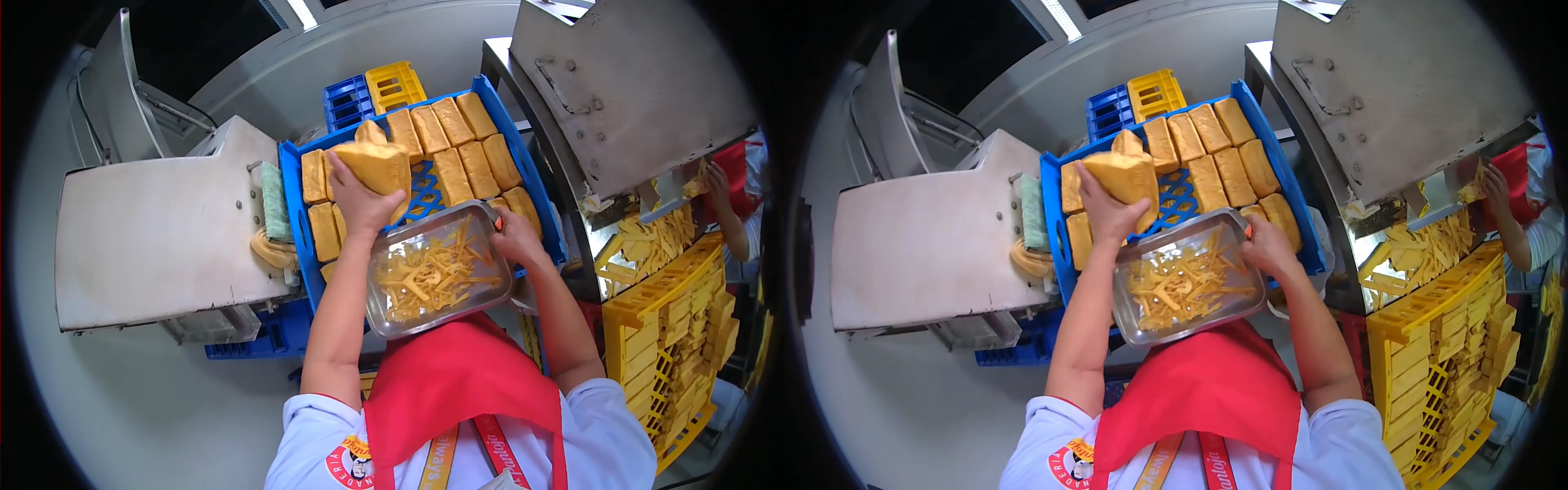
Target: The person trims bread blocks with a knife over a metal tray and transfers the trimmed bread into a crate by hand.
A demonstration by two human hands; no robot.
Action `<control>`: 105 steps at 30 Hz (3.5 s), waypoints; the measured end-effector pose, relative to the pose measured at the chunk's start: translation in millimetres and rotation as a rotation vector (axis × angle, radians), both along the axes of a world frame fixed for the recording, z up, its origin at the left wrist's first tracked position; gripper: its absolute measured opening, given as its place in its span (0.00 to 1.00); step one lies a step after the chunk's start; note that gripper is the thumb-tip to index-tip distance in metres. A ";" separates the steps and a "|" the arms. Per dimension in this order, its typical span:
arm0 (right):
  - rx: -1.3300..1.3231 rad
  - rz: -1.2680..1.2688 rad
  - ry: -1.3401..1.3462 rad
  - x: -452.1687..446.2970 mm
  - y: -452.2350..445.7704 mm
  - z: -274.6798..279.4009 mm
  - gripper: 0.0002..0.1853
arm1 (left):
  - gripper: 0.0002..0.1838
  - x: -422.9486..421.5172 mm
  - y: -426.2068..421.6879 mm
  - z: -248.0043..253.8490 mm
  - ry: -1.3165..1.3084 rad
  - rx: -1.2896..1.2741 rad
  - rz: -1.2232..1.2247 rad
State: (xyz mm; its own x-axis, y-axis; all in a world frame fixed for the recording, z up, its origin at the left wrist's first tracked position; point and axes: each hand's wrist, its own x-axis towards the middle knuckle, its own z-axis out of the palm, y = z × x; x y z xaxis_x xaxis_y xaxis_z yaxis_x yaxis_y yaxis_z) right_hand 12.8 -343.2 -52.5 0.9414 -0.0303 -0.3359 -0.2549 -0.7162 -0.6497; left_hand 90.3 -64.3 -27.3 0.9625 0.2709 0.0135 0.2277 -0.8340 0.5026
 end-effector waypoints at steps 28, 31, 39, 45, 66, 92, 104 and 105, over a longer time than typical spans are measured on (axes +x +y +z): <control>0.130 0.500 -0.225 -20.9 66.4 46.5 0.20 | 0.74 -162.0 32.5 -15.8 -0.065 -0.786 -0.688; 0.086 0.543 -0.303 -15.5 68.4 52.3 0.20 | 0.75 -157.8 34.1 -11.5 -0.052 -0.654 -0.727; 0.110 0.670 -0.278 -2.1 64.9 45.5 0.22 | 0.72 -151.2 36.5 -11.4 0.062 -0.672 -0.768; 0.136 0.710 -0.086 -3.9 67.6 48.3 0.26 | 0.71 -149.0 33.4 -4.4 -0.006 -0.590 -0.797; 0.165 0.608 -0.173 -40.5 71.4 61.2 0.23 | 0.72 -151.0 41.8 -5.3 -0.071 -0.573 -0.693; 0.154 0.588 -0.235 -50.5 60.6 53.1 0.28 | 0.69 -147.3 42.2 1.9 -0.134 -0.527 -0.681; 0.652 0.419 0.291 -51.7 52.1 34.3 0.32 | 0.71 -144.5 37.8 3.5 -0.143 -0.523 -0.673; 0.488 0.433 0.184 -45.7 47.8 32.9 0.31 | 0.71 -142.9 40.9 6.4 -0.053 -0.626 -0.607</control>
